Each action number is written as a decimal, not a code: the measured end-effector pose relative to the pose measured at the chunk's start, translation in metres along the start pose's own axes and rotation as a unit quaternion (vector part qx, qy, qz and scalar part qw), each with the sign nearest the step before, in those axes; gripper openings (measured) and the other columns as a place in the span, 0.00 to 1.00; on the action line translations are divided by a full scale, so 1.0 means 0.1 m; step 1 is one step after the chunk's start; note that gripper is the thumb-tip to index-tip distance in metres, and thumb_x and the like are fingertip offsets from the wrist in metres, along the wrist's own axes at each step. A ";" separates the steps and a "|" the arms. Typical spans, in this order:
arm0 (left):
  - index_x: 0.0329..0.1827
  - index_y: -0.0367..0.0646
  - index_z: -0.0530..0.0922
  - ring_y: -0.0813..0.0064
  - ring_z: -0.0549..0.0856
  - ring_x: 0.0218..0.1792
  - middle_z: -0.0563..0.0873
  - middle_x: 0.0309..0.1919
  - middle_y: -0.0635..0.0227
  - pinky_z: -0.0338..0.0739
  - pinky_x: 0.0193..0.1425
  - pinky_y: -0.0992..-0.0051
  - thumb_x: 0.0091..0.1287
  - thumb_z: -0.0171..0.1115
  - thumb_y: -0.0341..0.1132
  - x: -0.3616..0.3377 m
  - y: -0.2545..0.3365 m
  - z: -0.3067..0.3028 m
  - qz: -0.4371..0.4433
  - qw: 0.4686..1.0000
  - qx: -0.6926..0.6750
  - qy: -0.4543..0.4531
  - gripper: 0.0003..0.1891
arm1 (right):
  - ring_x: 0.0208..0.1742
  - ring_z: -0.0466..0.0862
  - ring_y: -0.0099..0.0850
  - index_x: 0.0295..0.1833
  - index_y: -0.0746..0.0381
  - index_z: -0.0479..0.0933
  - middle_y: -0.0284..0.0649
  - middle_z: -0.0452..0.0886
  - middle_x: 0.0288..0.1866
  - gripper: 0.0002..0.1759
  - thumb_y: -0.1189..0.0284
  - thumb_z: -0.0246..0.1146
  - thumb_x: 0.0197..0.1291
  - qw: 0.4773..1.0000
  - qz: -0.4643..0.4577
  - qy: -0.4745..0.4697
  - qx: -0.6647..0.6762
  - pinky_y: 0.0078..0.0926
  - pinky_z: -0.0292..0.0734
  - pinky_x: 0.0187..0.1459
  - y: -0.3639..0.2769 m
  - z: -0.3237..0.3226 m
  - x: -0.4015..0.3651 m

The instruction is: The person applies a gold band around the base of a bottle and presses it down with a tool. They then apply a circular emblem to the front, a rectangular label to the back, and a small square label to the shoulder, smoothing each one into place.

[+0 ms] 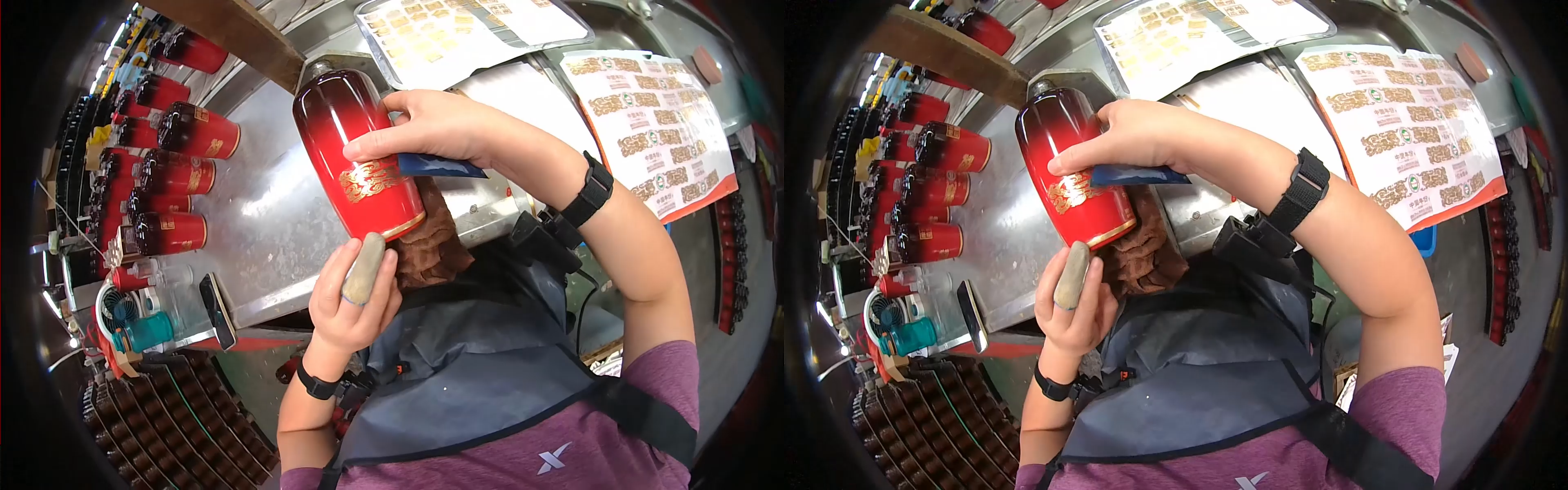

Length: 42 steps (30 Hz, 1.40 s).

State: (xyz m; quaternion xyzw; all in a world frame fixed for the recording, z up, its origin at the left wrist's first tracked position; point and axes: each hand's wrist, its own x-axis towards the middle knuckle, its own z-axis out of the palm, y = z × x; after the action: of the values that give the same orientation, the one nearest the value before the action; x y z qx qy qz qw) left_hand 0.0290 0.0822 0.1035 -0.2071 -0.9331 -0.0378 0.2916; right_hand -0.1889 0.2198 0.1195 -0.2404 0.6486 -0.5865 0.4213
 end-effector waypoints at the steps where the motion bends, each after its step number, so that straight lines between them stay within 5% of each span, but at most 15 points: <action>1: 0.52 0.43 0.87 0.58 0.79 0.59 0.84 0.55 0.60 0.82 0.58 0.64 0.55 0.67 0.28 -0.02 0.02 0.00 -0.017 1.000 0.000 0.003 0.19 | 0.46 0.87 0.30 0.60 0.77 0.72 0.51 0.85 0.48 0.42 0.55 0.77 0.51 1.000 -0.005 0.000 0.003 0.23 0.82 0.50 -0.02 0.00 -0.01; 6: 0.52 0.44 0.87 0.60 0.79 0.58 0.84 0.54 0.64 0.84 0.55 0.65 0.55 0.67 0.29 0.08 0.06 0.00 -0.027 0.999 0.016 0.010 0.19 | 0.49 0.86 0.34 0.57 0.77 0.76 0.52 0.84 0.50 0.46 0.49 0.79 0.44 0.999 -0.010 0.004 0.033 0.26 0.79 0.53 -0.07 0.06 -0.07; 12: 0.54 0.49 0.86 0.64 0.76 0.59 0.81 0.57 0.73 0.83 0.57 0.67 0.56 0.67 0.30 0.24 0.17 0.14 -0.021 0.999 0.022 0.032 0.20 | 0.48 0.86 0.30 0.61 0.76 0.73 0.50 0.85 0.48 0.40 0.55 0.76 0.53 1.000 -0.012 0.006 0.015 0.23 0.81 0.52 -0.11 0.08 -0.12; 20: 0.53 0.36 0.84 0.50 0.80 0.60 0.83 0.55 0.50 0.83 0.59 0.61 0.58 0.64 0.28 -0.16 0.10 0.05 -0.092 0.994 -0.040 0.037 0.18 | 0.49 0.86 0.28 0.59 0.73 0.74 0.48 0.85 0.48 0.37 0.57 0.77 0.52 0.998 -0.005 -0.005 0.069 0.23 0.80 0.54 -0.05 0.05 -0.04; 28: 0.55 0.52 0.85 0.58 0.79 0.59 0.84 0.54 0.75 0.84 0.56 0.67 0.55 0.68 0.29 -0.01 0.11 0.28 -0.039 0.993 -0.065 0.094 0.22 | 0.49 0.84 0.25 0.59 0.71 0.75 0.43 0.85 0.50 0.29 0.62 0.73 0.59 0.997 0.058 0.008 0.043 0.21 0.78 0.55 -0.25 0.13 -0.13; 29: 0.55 0.54 0.85 0.59 0.78 0.60 0.83 0.56 0.79 0.84 0.56 0.68 0.55 0.68 0.29 0.00 0.11 0.30 -0.051 0.991 -0.056 0.110 0.22 | 0.41 0.83 0.20 0.58 0.69 0.76 0.39 0.85 0.45 0.29 0.60 0.73 0.58 0.998 0.045 0.024 0.027 0.16 0.79 0.43 -0.23 0.13 -0.13; 30: 0.55 0.54 0.85 0.59 0.78 0.60 0.83 0.56 0.79 0.84 0.56 0.68 0.55 0.68 0.29 -0.05 0.08 0.28 -0.062 0.990 -0.055 0.116 0.22 | 0.41 0.83 0.20 0.58 0.69 0.76 0.39 0.85 0.45 0.29 0.60 0.73 0.58 0.998 0.050 0.018 0.018 0.16 0.79 0.43 -0.22 0.11 -0.12; 33: 0.54 0.46 0.84 0.59 0.81 0.60 0.84 0.56 0.70 0.84 0.57 0.68 0.56 0.67 0.28 -0.21 -0.01 0.16 -0.120 0.979 -0.154 0.054 0.20 | 0.24 0.70 0.12 0.56 0.65 0.78 0.30 0.79 0.32 0.29 0.56 0.73 0.58 0.997 0.057 0.046 0.004 0.11 0.59 0.23 -0.15 0.11 -0.11; 42: 0.51 0.48 0.86 0.62 0.80 0.60 0.83 0.53 0.74 0.85 0.56 0.67 0.53 0.68 0.27 -0.19 -0.01 0.29 -0.071 0.978 -0.142 0.135 0.20 | 0.19 0.70 0.13 0.54 0.65 0.76 0.32 0.78 0.29 0.31 0.52 0.71 0.57 0.997 0.073 0.040 0.007 0.11 0.61 0.20 -0.03 0.01 -0.08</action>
State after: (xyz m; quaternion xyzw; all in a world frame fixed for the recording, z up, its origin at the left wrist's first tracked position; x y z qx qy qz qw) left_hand 0.0275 0.0799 0.0689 -0.1726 -0.8825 -0.2180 0.3792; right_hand -0.1842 0.2247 0.1241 -0.1660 0.6762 -0.5683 0.4384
